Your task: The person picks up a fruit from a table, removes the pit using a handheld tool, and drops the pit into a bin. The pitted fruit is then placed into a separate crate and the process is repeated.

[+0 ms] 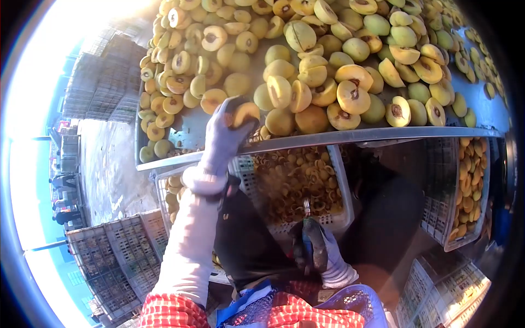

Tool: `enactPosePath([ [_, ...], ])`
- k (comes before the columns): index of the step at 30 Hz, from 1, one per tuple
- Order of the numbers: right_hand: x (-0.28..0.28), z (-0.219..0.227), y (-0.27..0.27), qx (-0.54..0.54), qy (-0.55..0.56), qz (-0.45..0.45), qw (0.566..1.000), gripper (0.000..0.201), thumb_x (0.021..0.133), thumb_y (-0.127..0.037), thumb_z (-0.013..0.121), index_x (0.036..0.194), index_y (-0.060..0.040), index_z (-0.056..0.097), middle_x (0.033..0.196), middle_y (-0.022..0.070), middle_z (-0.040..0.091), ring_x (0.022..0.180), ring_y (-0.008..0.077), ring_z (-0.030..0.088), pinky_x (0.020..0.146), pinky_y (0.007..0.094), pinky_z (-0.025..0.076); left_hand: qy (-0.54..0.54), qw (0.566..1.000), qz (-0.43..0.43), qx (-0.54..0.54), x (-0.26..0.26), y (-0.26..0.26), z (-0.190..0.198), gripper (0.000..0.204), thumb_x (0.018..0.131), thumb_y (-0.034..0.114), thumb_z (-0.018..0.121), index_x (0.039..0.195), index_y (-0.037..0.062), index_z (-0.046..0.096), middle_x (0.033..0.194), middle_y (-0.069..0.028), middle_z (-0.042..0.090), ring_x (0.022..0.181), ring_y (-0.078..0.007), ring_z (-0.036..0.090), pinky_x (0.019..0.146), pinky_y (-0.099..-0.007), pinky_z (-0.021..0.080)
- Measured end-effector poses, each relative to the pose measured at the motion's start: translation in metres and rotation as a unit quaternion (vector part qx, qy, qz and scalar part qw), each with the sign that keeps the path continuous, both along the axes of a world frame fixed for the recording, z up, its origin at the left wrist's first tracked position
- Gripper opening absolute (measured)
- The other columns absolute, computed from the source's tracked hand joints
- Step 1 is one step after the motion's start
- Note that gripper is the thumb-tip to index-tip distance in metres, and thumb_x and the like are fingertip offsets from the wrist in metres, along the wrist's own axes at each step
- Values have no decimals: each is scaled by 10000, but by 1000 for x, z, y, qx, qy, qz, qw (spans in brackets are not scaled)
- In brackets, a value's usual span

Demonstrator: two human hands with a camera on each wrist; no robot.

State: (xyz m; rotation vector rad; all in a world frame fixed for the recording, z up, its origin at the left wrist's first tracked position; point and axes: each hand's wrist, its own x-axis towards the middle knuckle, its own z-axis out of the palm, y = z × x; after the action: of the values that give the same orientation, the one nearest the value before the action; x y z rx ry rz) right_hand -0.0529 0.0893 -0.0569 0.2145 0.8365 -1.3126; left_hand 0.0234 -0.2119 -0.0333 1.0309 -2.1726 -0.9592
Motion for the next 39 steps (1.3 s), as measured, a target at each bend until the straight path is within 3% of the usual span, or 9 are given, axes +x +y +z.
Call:
enactPosePath([
  [8, -27, 48, -33, -252, 816, 13, 519, 211, 841, -107, 622, 991, 23, 550, 850, 183, 588, 667, 327, 592, 589, 368, 480, 220, 862, 42, 454, -4, 161, 42, 447, 905, 360, 533, 1188, 13, 517, 1065, -89, 578, 980, -160, 550, 866, -290, 446],
  [10, -16, 46, -24, -167, 662, 3, 731, 272, 863, -163, 599, 1055, 18, 529, 812, 187, 589, 683, 337, 595, 592, 387, 482, 210, 895, 67, 388, -1, 178, 31, 479, 917, 412, 493, 1176, 10, 520, 1052, -92, 582, 959, -163, 557, 852, -286, 453],
  [19, 9, 16, 11, -235, 786, -3, 572, 287, 904, -218, 544, 1114, -23, 522, 828, 126, 607, 666, 270, 593, 612, 344, 476, 206, 914, 63, 345, -7, 200, 63, 325, 916, 272, 547, 1095, 3, 579, 956, -55, 601, 870, -110, 553, 773, -236, 453],
  [23, -3, 46, 17, -180, 43, 120, 975, 319, 921, -356, 504, 1021, -55, 546, 735, 50, 547, 584, 182, 529, 566, 281, 427, 170, 908, -31, 382, 2, 202, 65, 341, 917, 282, 521, 1113, 8, 572, 934, -40, 610, 761, -68, 514, 717, -202, 427],
  [26, 4, 43, 27, -242, -508, 98, 821, 396, 919, -477, 461, 923, -89, 543, 646, 7, 464, 514, 137, 458, 511, 244, 382, 182, 848, -21, 498, 6, 210, 59, 438, 923, 411, 486, 1104, 22, 569, 932, -60, 611, 799, -104, 535, 761, -252, 443],
  [28, 5, 48, 28, -226, -514, 84, 823, 419, 906, -538, 437, 825, -130, 491, 590, -1, 415, 453, 141, 406, 440, 246, 351, 243, 779, 60, 574, 4, 225, 50, 470, 937, 457, 448, 1100, 32, 567, 929, -77, 609, 832, -136, 558, 792, -288, 459],
  [35, 5, 20, 24, -233, -419, 88, 873, 451, 936, -513, 409, 850, -76, 481, 564, 16, 419, 405, 122, 389, 355, 244, 325, 99, 961, 240, 93, 124, 185, 48, 397, 931, 336, 505, 1136, -1, 541, 967, -91, 589, 920, -192, 581, 820, -264, 476],
  [38, 5, 15, 19, -224, -380, 68, 895, 448, 937, -497, 426, 904, -58, 509, 547, 12, 422, 368, 100, 358, 309, 221, 280, -532, 796, 283, -63, 208, 141, 31, 405, 852, 296, 621, 1134, 13, 554, 1039, -160, 580, 1010, -316, 568, 886, -358, 461],
  [39, 1, 17, 13, -219, -334, 82, 913, 436, 937, -486, 436, 918, -58, 515, 552, 12, 431, 371, 98, 358, 314, 226, 285, -405, 868, 270, -102, 188, 131, 40, 423, 793, 265, 690, 1122, 30, 568, 1067, -191, 570, 1024, -371, 548, 906, -400, 444],
])
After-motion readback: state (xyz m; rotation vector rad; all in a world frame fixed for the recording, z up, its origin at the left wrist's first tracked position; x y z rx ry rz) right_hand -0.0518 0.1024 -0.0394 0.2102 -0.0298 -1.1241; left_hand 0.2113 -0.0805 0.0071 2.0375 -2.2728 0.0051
